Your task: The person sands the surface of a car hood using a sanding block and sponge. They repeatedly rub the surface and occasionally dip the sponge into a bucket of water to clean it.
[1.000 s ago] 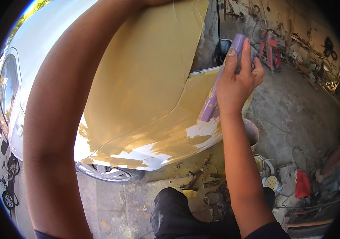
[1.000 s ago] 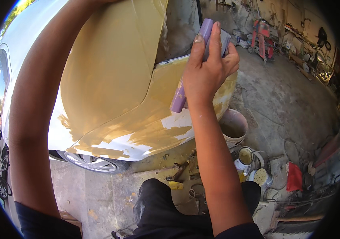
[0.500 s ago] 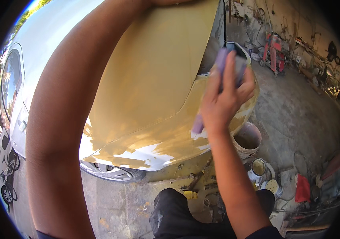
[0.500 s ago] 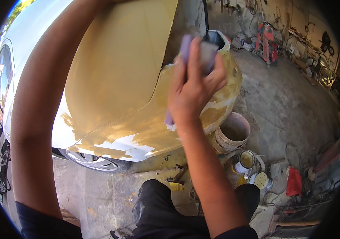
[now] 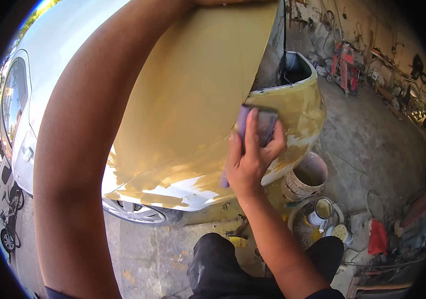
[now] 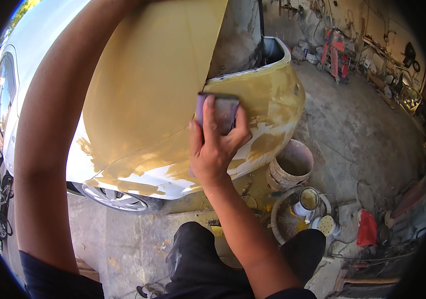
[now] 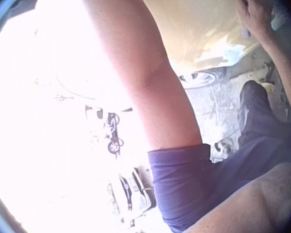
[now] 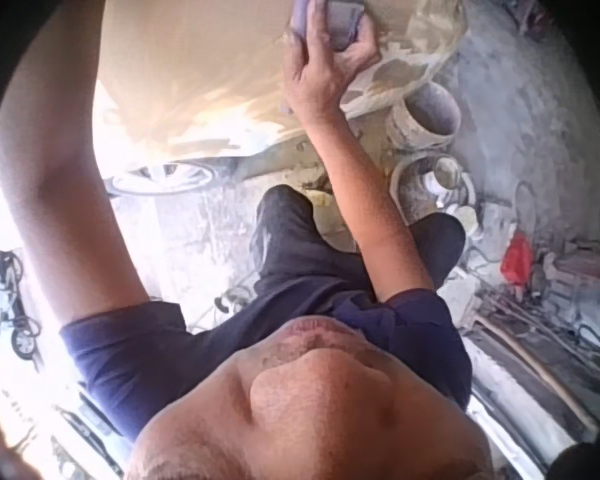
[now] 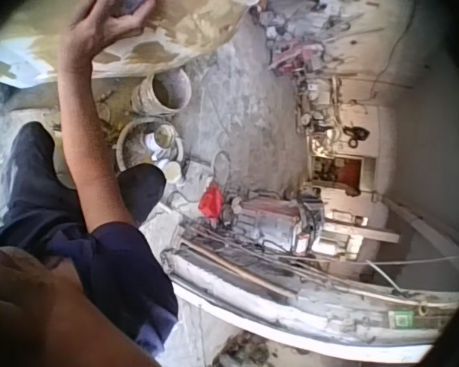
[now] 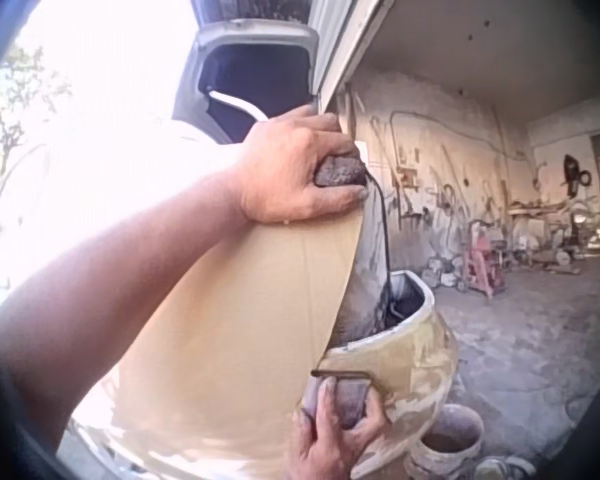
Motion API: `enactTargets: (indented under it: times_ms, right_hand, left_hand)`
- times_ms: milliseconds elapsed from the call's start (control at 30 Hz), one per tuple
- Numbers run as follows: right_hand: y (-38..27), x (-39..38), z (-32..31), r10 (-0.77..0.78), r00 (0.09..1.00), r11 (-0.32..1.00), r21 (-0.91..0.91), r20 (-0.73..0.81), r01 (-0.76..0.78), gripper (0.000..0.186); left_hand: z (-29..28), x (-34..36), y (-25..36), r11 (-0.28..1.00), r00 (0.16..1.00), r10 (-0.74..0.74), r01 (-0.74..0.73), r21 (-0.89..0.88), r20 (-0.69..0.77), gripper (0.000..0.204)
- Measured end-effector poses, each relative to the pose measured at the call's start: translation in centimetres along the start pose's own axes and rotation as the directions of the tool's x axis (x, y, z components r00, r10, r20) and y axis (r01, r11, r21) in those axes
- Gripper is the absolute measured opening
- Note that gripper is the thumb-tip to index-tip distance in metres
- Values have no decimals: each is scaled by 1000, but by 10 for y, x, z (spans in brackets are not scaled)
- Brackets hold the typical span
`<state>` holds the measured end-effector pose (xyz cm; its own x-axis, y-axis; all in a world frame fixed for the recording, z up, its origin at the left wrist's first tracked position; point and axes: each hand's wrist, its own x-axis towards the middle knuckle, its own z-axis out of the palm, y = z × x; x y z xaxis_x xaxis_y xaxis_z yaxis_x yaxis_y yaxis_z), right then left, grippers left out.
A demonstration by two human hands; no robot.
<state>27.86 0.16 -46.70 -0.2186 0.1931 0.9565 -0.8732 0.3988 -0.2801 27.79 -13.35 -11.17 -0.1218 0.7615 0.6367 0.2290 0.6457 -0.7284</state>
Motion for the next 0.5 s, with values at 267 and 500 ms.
enactTargets:
  times_ms: [267, 500]
  right_hand:
    - [24, 85, 6, 29, 983, 980, -188, -182, -63, 58]
    - [-8, 0, 4, 87, 996, 996, 34, -28, -86, 59]
  left_hand:
    - [6, 6, 1, 997, 1000, 10, -8, 72, -25, 45]
    - [3, 4, -2, 998, 1000, -5, 5, 64, -8, 45]
